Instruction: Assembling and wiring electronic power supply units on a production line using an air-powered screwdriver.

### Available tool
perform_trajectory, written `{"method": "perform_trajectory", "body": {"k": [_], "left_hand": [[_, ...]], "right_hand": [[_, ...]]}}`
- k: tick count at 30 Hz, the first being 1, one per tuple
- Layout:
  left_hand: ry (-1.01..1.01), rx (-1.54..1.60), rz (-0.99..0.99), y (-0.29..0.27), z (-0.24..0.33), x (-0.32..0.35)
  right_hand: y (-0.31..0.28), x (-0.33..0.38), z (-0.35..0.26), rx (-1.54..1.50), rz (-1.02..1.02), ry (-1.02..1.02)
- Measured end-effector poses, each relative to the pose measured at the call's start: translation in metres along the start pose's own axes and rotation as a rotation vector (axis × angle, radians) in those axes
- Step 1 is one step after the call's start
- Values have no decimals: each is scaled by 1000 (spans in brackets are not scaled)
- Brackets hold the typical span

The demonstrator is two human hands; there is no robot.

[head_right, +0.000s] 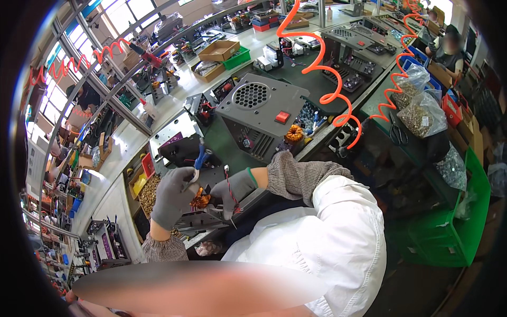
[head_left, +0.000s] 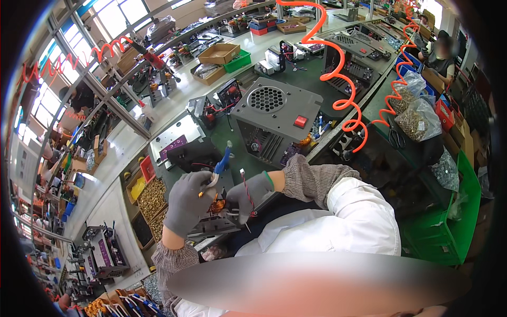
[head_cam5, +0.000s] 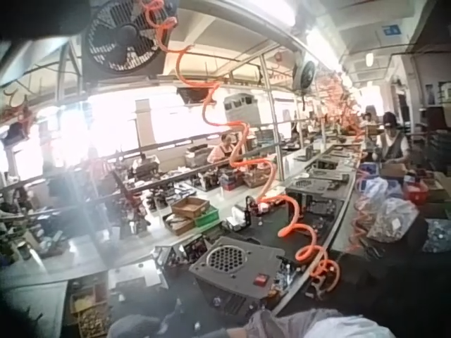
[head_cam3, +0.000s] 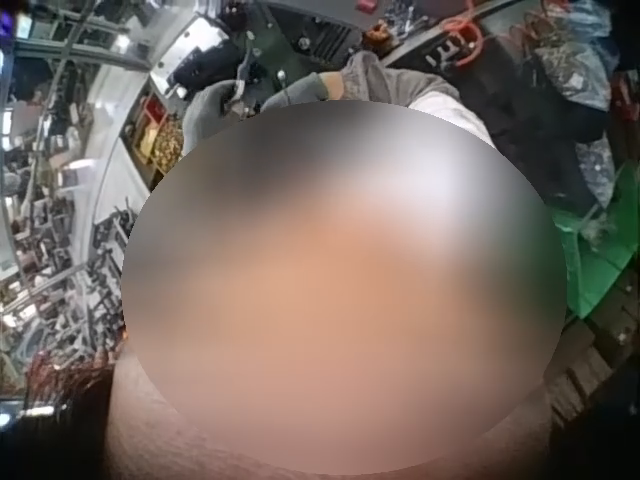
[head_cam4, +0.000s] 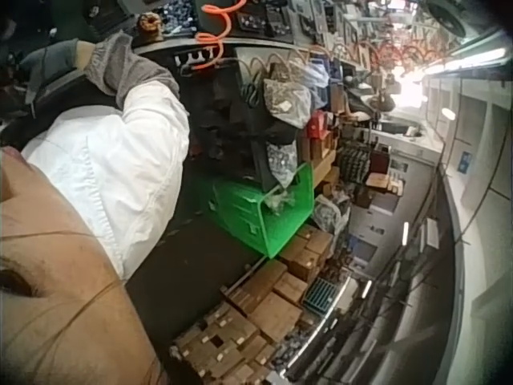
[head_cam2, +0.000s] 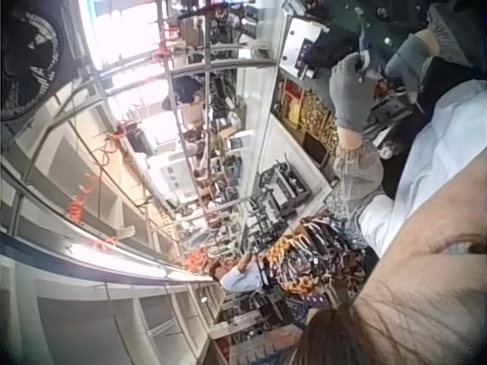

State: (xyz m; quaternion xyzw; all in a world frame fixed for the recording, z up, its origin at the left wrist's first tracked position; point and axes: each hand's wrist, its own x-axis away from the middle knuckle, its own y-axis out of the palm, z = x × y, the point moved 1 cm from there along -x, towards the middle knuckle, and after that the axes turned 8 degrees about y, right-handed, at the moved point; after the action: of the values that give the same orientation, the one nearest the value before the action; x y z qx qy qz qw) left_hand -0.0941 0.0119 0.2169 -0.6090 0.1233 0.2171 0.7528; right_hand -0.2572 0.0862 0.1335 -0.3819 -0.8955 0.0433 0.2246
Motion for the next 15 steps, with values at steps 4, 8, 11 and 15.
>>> {"method": "perform_trajectory", "body": {"k": [4, 8, 11, 15], "left_hand": [[-380, 326, -64, 5, -12, -6], [-738, 902, 209, -19, -69, 27], [-779, 1284, 510, 6, -144, 98], [-899, 1430, 601, 72, -171, 143]], "right_hand": [[-3, -14, 29, 233, 258, -41], [-18, -24, 76, 99, 539, -176], [-6, -32, 97, -457, 423, 151], [-4, -20, 76, 630, 654, 121]]}}
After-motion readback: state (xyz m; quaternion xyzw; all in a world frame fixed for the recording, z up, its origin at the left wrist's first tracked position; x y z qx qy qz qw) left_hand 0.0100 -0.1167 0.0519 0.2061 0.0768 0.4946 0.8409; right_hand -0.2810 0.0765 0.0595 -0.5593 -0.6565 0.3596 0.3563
